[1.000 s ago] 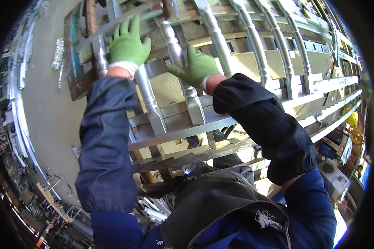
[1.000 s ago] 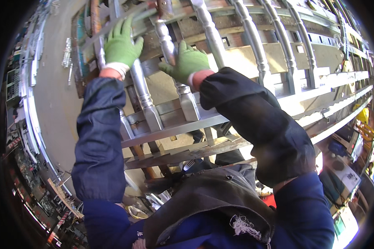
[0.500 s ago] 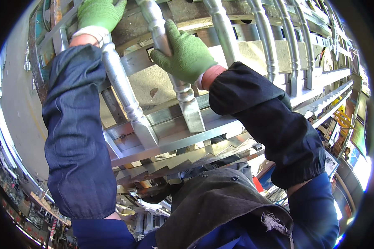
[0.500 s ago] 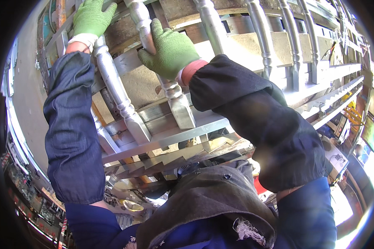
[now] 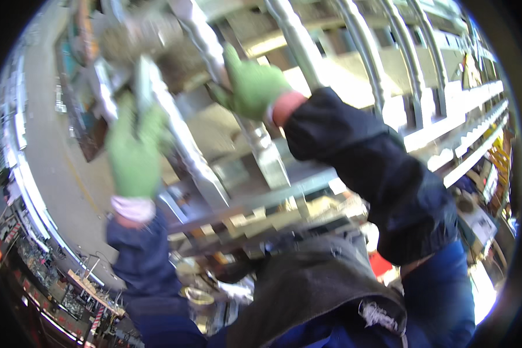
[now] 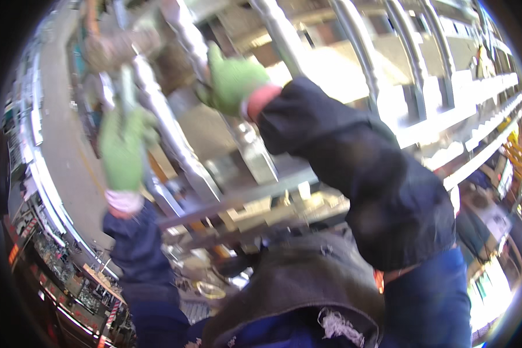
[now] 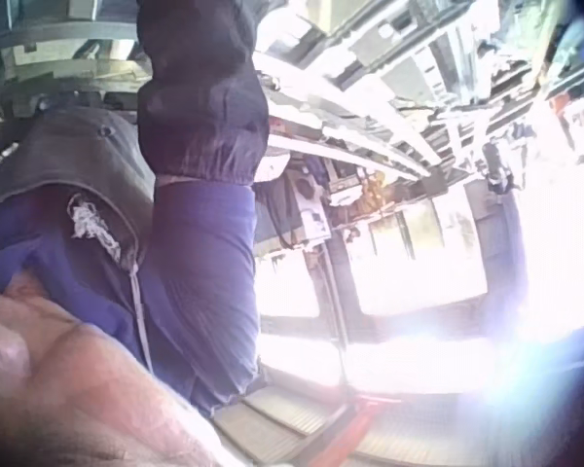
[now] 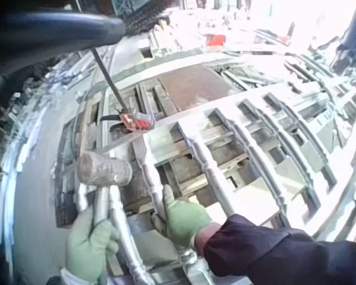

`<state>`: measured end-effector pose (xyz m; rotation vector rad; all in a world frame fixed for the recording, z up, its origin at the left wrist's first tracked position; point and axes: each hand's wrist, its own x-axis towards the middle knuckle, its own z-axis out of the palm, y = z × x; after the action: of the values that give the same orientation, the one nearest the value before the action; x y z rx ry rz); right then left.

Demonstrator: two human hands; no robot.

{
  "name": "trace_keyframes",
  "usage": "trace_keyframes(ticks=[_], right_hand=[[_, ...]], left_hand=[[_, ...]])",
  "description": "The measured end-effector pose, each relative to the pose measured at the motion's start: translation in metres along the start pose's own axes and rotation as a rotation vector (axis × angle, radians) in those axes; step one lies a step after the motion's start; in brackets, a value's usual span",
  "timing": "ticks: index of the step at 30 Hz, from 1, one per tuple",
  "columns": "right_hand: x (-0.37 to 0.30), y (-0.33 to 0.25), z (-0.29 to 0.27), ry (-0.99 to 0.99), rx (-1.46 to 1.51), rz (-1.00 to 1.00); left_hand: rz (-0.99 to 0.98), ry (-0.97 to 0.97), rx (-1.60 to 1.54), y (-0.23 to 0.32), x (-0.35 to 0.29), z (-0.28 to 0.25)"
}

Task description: The person welds joints on a metal frame using a handheld welding torch, then adjusts a control panel and uses a grinding tool on a metal piece. The person repeatedly positions and welds sections of the frame, then moves to grind a separate metal component.

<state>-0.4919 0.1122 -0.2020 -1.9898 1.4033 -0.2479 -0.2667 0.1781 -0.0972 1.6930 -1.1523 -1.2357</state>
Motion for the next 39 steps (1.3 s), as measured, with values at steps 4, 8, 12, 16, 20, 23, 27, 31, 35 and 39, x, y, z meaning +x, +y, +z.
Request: trace_keyframes(ticks=[4,8,12,16,20,23,27,31,35,39], right_hand=[[0.007,-0.002,-0.005,-0.047,0.034,0.012],[0.006,-0.001,0.001,0.036,-0.031,-0.022],[0.007,-0.004,0.0,0.015,-0.038,-0.007],[0.005,-0.007,-0.007,-0.023,-0.026,-0.004],[0.003,-0.003,-0.008,-0.016,-0.029,0.0],[0.005,-0.003,-0.012,-0.052,-0.011,-0.006],[0.004,0.003,-0.011,-0.053,-0.023,-0.01],[0.004,0.001,-0.01,-0.073,0.011,0.015],[0.004,-0.003,-0.013,-0.066,0.014,0.03],[0.006,-0.001,-0.013,-0.092,0.043,0.092]], left_hand=[[-0.148,0.118,-0.212,-0.003,-0.028,0.023],[-0.087,0.161,-0.28,-0.004,0.003,0.038],[-0.097,0.239,-0.47,-0.003,0.046,0.05],[-0.113,0.327,-0.606,-0.029,0.098,0.059],[-0.19,0.202,-0.567,-0.038,0.115,0.056],[-0.189,0.262,-0.596,-0.033,0.111,0.055],[-0.228,0.216,-0.561,-0.033,0.114,0.059],[-0.167,0.241,-0.519,-0.025,0.108,0.061],[-0.199,0.245,-0.426,-0.021,0.11,0.064],[-0.182,0.23,-0.48,-0.023,0.109,0.063]])
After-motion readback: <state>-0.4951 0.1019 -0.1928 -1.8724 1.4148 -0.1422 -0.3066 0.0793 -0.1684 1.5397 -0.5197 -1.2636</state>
